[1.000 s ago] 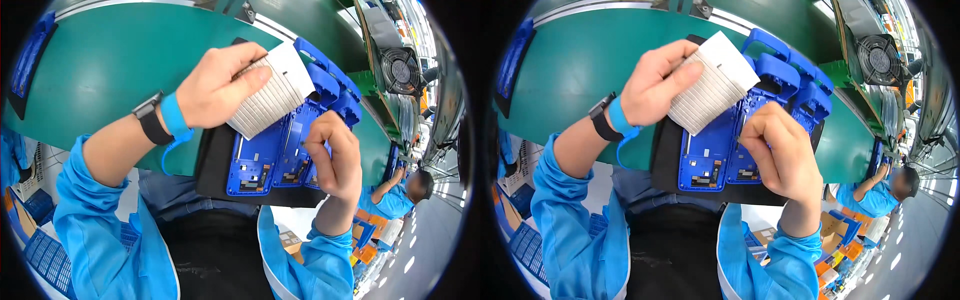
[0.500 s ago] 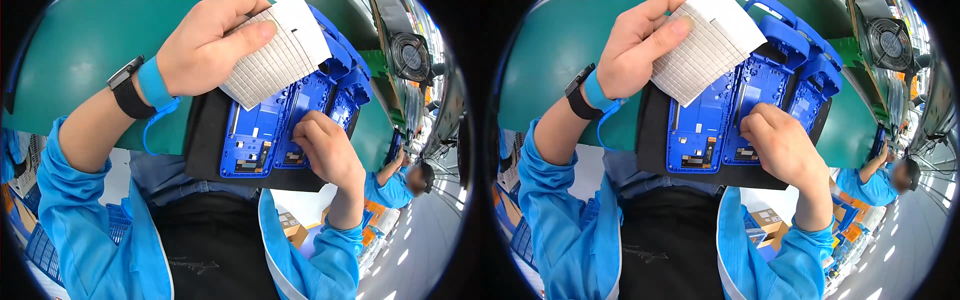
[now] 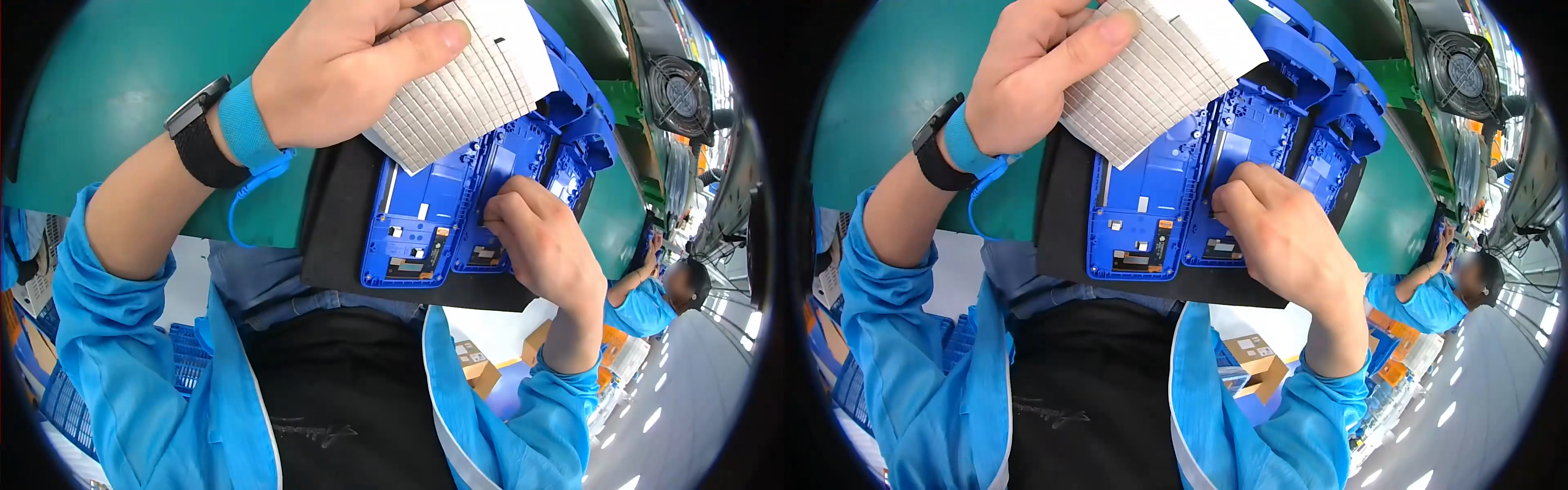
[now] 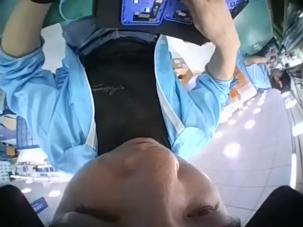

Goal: Applying small white stickers onto the interior of blue electronic device housings at an assembly line.

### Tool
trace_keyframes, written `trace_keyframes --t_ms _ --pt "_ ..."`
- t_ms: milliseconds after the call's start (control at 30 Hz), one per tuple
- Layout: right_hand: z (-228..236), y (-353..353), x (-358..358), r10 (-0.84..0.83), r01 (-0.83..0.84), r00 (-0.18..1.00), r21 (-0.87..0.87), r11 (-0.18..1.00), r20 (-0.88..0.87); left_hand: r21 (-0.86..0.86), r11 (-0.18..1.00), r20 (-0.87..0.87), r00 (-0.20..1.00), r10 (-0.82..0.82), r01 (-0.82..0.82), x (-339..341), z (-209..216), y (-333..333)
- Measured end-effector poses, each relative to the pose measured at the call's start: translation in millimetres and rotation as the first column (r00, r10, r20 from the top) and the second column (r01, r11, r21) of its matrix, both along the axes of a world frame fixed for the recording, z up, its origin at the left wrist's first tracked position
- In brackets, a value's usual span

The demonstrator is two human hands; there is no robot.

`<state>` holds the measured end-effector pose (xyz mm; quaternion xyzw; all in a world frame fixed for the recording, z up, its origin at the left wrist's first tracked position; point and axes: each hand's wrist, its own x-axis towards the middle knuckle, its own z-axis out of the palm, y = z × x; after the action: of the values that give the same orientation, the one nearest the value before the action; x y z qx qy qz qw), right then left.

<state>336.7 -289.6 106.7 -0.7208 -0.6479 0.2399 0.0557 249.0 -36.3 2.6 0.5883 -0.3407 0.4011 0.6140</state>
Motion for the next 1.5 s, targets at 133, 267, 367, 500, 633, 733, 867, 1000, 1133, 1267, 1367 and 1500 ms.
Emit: trace_keyframes --t_ms 133,267,367,500,633,733,867,1000,1133,1267,1367,1500 --pt "-4 1 0 0.006 -0.005 1.0 0.031 0.999 -0.012 0.018 1.0 0.014 1.0 0.002 -0.003 1 -4 2" --pt "-4 -7 -5 -0.047 0.039 0.997 0.123 0.992 0.057 0.013 1.0 0.033 0.999 0.004 -0.005 1 -2 1" --pt "-11 -18 -4 -0.069 0.069 0.998 0.168 0.983 -0.006 0.001 1.0 -0.016 1.0 0.026 -0.026 -3 0 -1" --pt "-14 -20 -5 -0.069 0.068 0.998 0.19 0.979 -0.002 -0.035 0.999 -0.025 1.0 -0.003 0.002 -3 -1 -2" --pt "-12 -23 -7 -0.091 0.09 0.996 0.186 0.978 0.0 -0.068 0.997 -0.002 0.999 -0.034 0.033 1 -2 -3" --pt "-6 -28 -3 -0.098 0.102 0.995 0.166 0.981 -0.033 -0.058 0.998 -0.02 0.999 -0.03 0.029 -1 0 -2" --pt "-7 -32 -5 -0.071 0.069 0.997 0.116 0.991 0.015 -0.096 0.994 -0.031 0.998 -0.055 0.052 -1 -1 -4" --pt "-11 -34 -7 -0.09 0.086 0.996 0.135 0.987 0.019 -0.145 0.986 -0.065 0.994 -0.093 0.083 -3 0 -6" --pt "-12 -33 -7 -0.083 0.08 0.997 0.147 0.986 0.013 -0.17 0.981 -0.066 0.993 -0.101 0.088 -5 -1 -7" --pt "-13 -36 -7 -0.094 0.091 0.995 0.147 0.985 0.014 -0.347 0.911 -0.136 0.949 -0.284 0.223 -9 4 -15" --pt "-13 -34 -7 -0.083 0.08 0.996 0.154 0.985 0.018 -0.175 0.977 -0.065 0.989 -0.131 0.118 -3 0 -8" --pt "-14 -37 -7 -0.099 0.094 0.995 0.155 0.983 0.027 -0.236 0.972 -0.376 0.921 -0.101 0.011 -22 14 -13"
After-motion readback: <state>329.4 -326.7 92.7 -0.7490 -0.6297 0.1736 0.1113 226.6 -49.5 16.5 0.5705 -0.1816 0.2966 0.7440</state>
